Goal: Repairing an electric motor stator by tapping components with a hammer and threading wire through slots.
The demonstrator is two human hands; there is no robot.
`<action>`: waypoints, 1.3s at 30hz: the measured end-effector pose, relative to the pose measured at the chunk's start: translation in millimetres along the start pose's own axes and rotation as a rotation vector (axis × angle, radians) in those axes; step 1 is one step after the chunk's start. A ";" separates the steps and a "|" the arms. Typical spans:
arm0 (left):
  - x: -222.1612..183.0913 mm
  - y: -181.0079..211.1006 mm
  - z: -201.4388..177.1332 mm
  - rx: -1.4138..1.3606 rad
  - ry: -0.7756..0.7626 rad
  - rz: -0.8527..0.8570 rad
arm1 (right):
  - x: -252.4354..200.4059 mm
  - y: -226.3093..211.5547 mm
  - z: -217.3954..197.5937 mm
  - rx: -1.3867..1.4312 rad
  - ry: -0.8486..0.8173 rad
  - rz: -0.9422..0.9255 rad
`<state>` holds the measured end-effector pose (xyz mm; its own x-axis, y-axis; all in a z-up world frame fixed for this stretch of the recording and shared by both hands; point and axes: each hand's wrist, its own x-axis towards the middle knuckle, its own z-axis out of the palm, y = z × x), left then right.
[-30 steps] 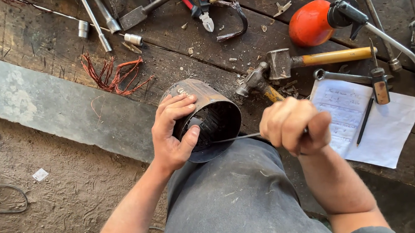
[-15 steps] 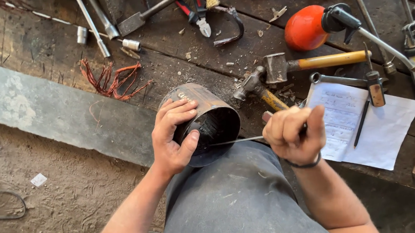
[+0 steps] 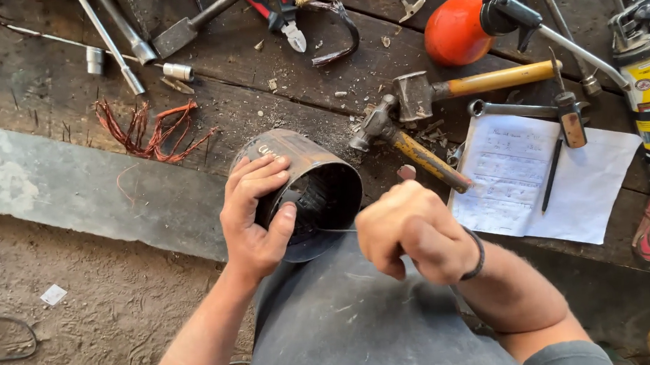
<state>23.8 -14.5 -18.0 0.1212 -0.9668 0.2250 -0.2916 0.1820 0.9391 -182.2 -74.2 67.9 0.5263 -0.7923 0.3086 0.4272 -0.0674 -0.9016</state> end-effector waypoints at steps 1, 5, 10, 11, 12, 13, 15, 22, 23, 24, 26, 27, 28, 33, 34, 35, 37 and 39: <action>-0.1 0.5 0.6 0.003 0.021 0.006 | 4.9 -1.2 0.6 -0.003 0.012 0.061; -4.0 2.1 -1.8 0.011 0.034 0.028 | 13.9 0.0 2.5 -0.022 0.081 0.182; -9.9 5.9 2.0 0.000 0.020 0.047 | -13.4 1.4 12.2 -0.055 0.169 0.121; -12.6 6.5 3.8 0.000 0.017 0.041 | -21.0 0.6 15.7 -0.057 0.202 0.085; -10.8 8.0 4.3 -0.002 0.014 0.047 | -32.4 16.8 20.2 -0.060 0.204 0.080; -9.0 9.4 4.8 0.003 0.053 0.017 | -43.6 33.4 24.7 -0.100 0.132 0.032; 1.7 5.4 8.2 -0.005 0.096 0.008 | -61.4 56.7 15.5 -0.159 0.055 -0.032; -1.3 8.6 -10.0 -0.037 0.034 0.018 | -45.2 -23.9 15.3 -0.110 0.000 -0.129; -5.8 10.3 -10.5 -0.069 0.010 -0.011 | -47.5 -29.8 23.1 -0.028 0.102 -0.143; -8.1 12.2 -10.8 -0.070 0.015 -0.044 | -53.3 -28.6 24.9 -0.016 0.103 -0.112; 0.0 8.2 -9.2 -0.037 -0.019 -0.047 | -59.2 -21.4 22.7 -0.057 0.113 -0.152; -5.9 12.2 -9.4 -0.042 -0.020 -0.052 | -63.6 -22.0 27.1 -0.060 0.114 -0.145; -3.7 11.9 -10.0 -0.041 -0.020 -0.051 | -63.5 -17.9 28.2 -0.040 0.170 -0.158; -3.9 9.5 -10.6 -0.047 -0.020 -0.070 | -75.1 -9.2 25.8 0.000 0.232 -0.150; -4.3 7.9 -11.1 -0.047 -0.021 -0.077 | -75.4 -8.7 25.8 0.004 0.239 -0.154; -4.5 6.6 -11.6 -0.048 -0.022 -0.083 | -75.5 -8.4 25.9 0.008 0.246 -0.159; -5.2 5.9 -12.1 -0.051 -0.020 -0.082 | -78.0 -7.2 25.2 0.015 0.253 -0.160; -4.9 5.1 -12.5 -0.054 -0.015 -0.076 | -78.8 -5.6 23.9 0.022 0.256 -0.165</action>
<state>33.6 -6.6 -11.1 0.1269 -0.9807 0.1489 -0.2306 0.1168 0.9660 -208.5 3.1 55.9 0.2475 -0.8988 0.3618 0.5093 -0.1970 -0.8377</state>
